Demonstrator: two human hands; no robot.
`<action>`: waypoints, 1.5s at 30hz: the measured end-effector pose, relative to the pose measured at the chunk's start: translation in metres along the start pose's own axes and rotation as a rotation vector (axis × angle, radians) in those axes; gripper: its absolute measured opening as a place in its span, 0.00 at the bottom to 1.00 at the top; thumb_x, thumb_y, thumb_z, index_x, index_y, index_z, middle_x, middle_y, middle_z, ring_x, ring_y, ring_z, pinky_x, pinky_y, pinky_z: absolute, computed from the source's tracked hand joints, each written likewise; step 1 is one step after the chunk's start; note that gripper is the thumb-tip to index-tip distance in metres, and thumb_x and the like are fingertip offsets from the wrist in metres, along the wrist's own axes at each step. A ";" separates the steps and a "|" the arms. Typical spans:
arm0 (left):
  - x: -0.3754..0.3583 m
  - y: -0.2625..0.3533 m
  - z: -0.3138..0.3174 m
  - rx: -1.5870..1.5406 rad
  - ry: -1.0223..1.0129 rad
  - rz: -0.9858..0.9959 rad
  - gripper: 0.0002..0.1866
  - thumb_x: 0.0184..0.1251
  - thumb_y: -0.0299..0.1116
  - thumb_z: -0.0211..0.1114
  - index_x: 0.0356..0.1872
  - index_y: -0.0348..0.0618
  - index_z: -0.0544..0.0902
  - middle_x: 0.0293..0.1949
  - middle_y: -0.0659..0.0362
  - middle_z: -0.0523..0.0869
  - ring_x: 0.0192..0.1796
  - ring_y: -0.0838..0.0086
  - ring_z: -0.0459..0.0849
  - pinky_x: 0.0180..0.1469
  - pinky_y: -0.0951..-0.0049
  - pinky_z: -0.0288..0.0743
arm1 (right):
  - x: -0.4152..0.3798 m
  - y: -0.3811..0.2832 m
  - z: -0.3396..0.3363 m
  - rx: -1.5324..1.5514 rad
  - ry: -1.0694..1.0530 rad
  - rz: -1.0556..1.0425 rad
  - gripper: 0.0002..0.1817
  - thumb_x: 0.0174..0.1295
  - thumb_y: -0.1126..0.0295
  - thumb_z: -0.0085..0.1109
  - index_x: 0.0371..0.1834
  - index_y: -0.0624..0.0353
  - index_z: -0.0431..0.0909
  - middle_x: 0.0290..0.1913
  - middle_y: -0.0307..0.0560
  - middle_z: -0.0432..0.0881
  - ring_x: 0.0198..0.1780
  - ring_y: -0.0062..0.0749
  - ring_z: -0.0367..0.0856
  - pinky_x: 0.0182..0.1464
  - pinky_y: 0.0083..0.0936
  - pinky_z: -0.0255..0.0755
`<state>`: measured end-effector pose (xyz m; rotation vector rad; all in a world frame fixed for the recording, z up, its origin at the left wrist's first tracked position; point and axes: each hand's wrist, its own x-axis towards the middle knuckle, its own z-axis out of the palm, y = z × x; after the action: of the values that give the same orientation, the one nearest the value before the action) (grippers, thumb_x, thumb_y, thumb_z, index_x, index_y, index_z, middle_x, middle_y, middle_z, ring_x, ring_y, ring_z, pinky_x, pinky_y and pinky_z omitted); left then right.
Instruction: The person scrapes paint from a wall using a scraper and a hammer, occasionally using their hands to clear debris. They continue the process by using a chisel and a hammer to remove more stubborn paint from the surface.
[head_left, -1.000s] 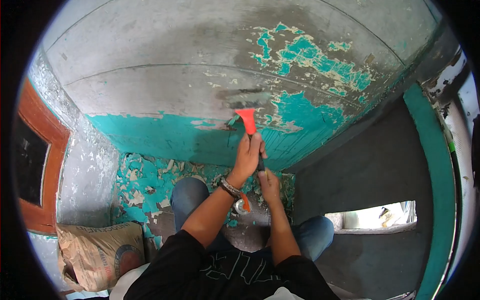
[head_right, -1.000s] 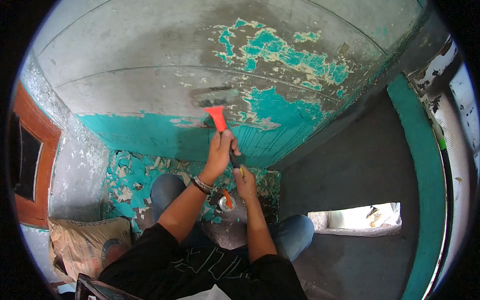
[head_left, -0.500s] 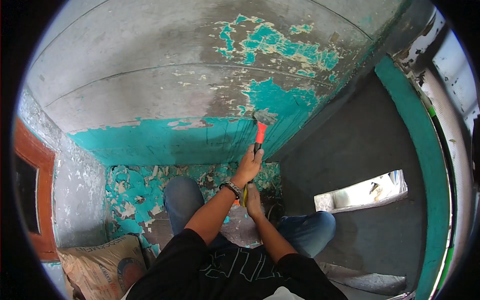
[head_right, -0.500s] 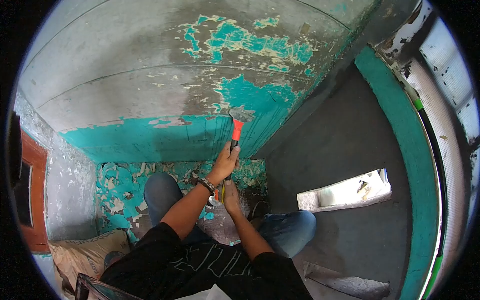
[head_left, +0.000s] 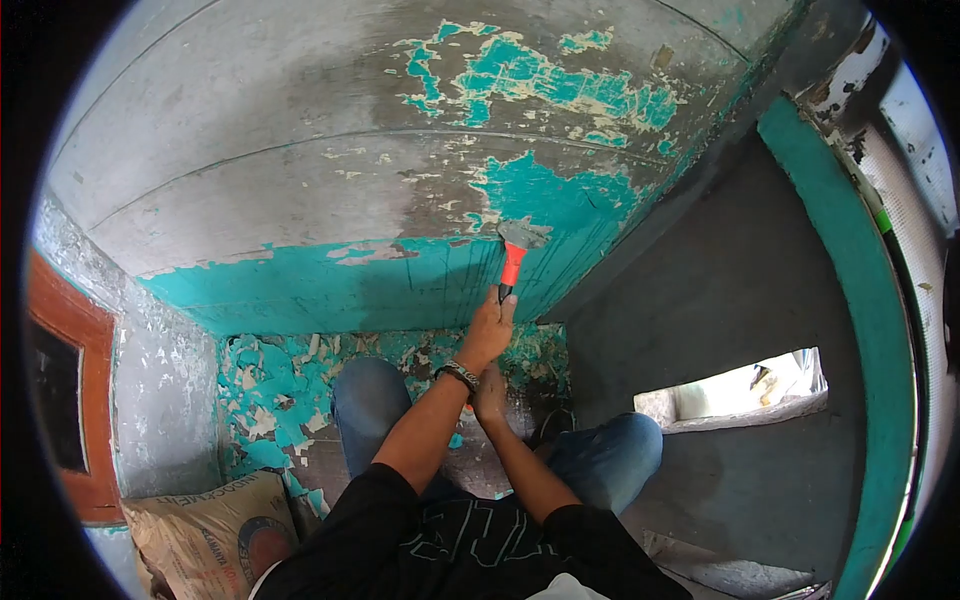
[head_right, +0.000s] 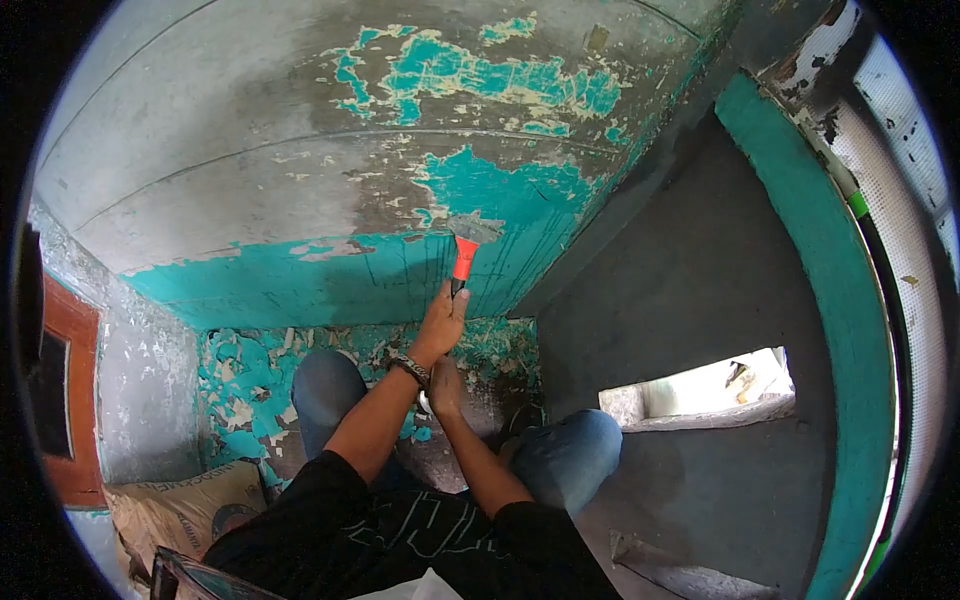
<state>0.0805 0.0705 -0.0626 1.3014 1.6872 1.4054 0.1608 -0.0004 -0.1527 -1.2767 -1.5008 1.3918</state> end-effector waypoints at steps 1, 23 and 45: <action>0.001 0.001 -0.003 -0.012 -0.021 -0.016 0.22 0.74 0.47 0.47 0.48 0.33 0.68 0.30 0.38 0.79 0.35 0.41 0.79 0.36 0.51 0.70 | 0.001 0.000 0.003 -0.029 -0.004 -0.042 0.22 0.75 0.58 0.33 0.52 0.67 0.69 0.42 0.54 0.76 0.41 0.40 0.75 0.44 0.37 0.70; 0.003 -0.003 0.015 -0.083 0.029 0.051 0.22 0.74 0.46 0.50 0.50 0.33 0.68 0.28 0.42 0.77 0.31 0.47 0.78 0.33 0.55 0.69 | 0.016 -0.002 -0.018 -0.027 -0.041 -0.123 0.28 0.73 0.47 0.32 0.46 0.64 0.70 0.26 0.45 0.75 0.23 0.30 0.72 0.28 0.28 0.66; 0.050 0.118 -0.052 -0.056 -0.408 0.107 0.19 0.74 0.41 0.50 0.57 0.40 0.66 0.26 0.59 0.79 0.31 0.70 0.81 0.37 0.70 0.74 | 0.031 -0.105 -0.038 0.397 0.015 -0.049 0.20 0.72 0.52 0.40 0.41 0.58 0.71 0.26 0.37 0.71 0.25 0.19 0.67 0.28 0.20 0.62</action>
<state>0.0534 0.0925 0.0709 1.5425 1.3144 1.1380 0.1691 0.0471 -0.0474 -0.9924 -1.1611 1.5491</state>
